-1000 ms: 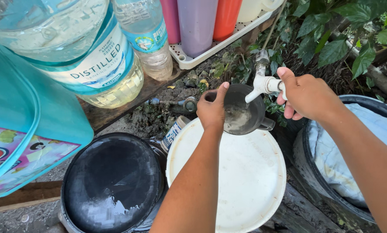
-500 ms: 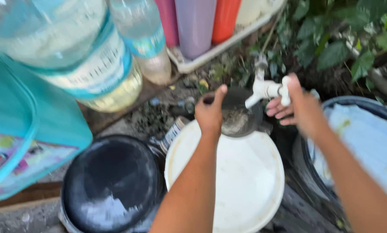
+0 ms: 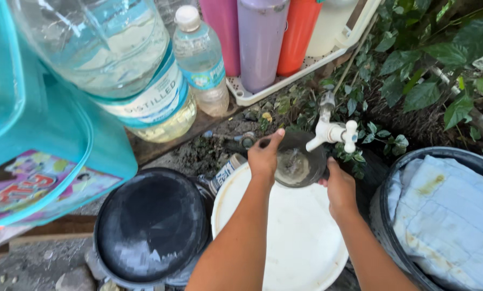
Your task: The person holds a dark plastic pitcher under an outdoor tap to fill it with water, then pours the water into a white water dispenser jug resting on a teal container. They repeat filling and pouring, then set the pitcher on the container and arrange bottles on the shelf.
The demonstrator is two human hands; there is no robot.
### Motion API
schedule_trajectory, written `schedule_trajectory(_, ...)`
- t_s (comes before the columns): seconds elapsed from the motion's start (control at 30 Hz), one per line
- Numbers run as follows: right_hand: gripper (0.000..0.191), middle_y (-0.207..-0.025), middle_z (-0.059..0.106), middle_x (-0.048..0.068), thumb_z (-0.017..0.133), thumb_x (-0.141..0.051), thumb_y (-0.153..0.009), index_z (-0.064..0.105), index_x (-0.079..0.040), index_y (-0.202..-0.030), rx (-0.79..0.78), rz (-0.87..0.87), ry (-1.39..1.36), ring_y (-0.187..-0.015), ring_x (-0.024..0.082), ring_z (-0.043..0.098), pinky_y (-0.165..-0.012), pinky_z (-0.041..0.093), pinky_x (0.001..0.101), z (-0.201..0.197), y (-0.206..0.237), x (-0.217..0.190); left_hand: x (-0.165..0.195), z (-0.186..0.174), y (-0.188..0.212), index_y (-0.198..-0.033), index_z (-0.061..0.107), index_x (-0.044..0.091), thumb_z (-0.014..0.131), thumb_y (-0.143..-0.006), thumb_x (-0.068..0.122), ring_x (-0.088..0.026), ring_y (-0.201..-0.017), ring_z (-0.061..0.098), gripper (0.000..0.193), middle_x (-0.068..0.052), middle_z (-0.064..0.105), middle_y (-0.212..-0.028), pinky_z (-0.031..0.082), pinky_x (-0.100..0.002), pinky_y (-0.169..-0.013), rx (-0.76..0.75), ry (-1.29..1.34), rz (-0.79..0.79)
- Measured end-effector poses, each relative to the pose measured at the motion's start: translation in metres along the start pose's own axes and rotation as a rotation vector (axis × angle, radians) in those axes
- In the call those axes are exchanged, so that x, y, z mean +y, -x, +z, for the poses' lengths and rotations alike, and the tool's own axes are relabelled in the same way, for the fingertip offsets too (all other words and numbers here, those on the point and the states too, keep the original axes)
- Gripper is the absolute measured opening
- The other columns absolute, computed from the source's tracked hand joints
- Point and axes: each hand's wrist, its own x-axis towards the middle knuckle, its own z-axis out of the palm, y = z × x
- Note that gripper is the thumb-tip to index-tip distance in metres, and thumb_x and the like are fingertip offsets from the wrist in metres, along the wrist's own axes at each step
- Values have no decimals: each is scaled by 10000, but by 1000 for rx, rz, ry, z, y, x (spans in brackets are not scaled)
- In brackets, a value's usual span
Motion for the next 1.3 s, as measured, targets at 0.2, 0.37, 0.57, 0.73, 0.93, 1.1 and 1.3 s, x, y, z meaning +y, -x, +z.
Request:
schedule_trajectory(0.2,300,-810,669,51,645,-299,-996,701,-9,-942,-34,79,-112,-649,138,557,-601,451,295,-9,8,17,-7,-5,10,-1002,790,20,874,-721,487,-208,-851,686,551,-100,770,-948,527,-345,-835,185,-344,-170)
schedule_trajectory(0.37,269,-749,641,55,680,-273,-951,692,-7,-913,40,174,-123,-620,147,571,-587,445,300,-21,43,35,-14,-33,44,-967,779,-15,878,-712,470,-207,-837,690,557,-117,777,-937,540,-363,-826,250,-332,-215)
schedule_trajectory(0.57,376,-618,522,48,717,-259,-949,555,-20,-707,44,65,-86,-551,169,495,-571,445,341,-16,88,-8,16,-52,78,-977,768,-51,860,-757,411,-207,-851,658,519,-117,759,-940,526,-363,-824,272,-91,-200)
schedule_trajectory(0.73,368,-569,506,48,694,-278,-930,599,-58,-650,58,23,-60,-490,170,437,-574,441,343,3,130,-76,97,-51,104,-1041,738,-48,814,-812,408,-206,-907,678,516,-110,763,-984,522,-361,-869,228,-36,-98)
schedule_trajectory(0.93,428,-506,464,69,654,-326,-946,548,-56,-632,-157,-152,-43,-447,175,415,-517,377,341,27,172,-161,216,-68,155,-1126,732,-63,732,-859,476,-212,-950,641,601,-124,740,-1077,498,-357,-865,169,-21,-94)
schedule_trajectory(1.1,435,-543,486,37,664,-352,-961,560,-71,-646,-254,-240,-71,-502,152,426,-516,331,318,53,216,-223,300,-87,190,-1109,737,-15,694,-856,472,-204,-917,646,550,-92,734,-1040,504,-367,-828,76,81,-49)
schedule_trajectory(1.3,295,-656,551,-5,720,-345,-906,662,-80,-790,-436,-269,-167,-568,112,454,-545,348,285,93,272,-288,402,-114,196,-1227,711,58,604,-864,639,-242,-1092,583,693,-53,675,-1185,446,-483,-901,14,-118,-18)
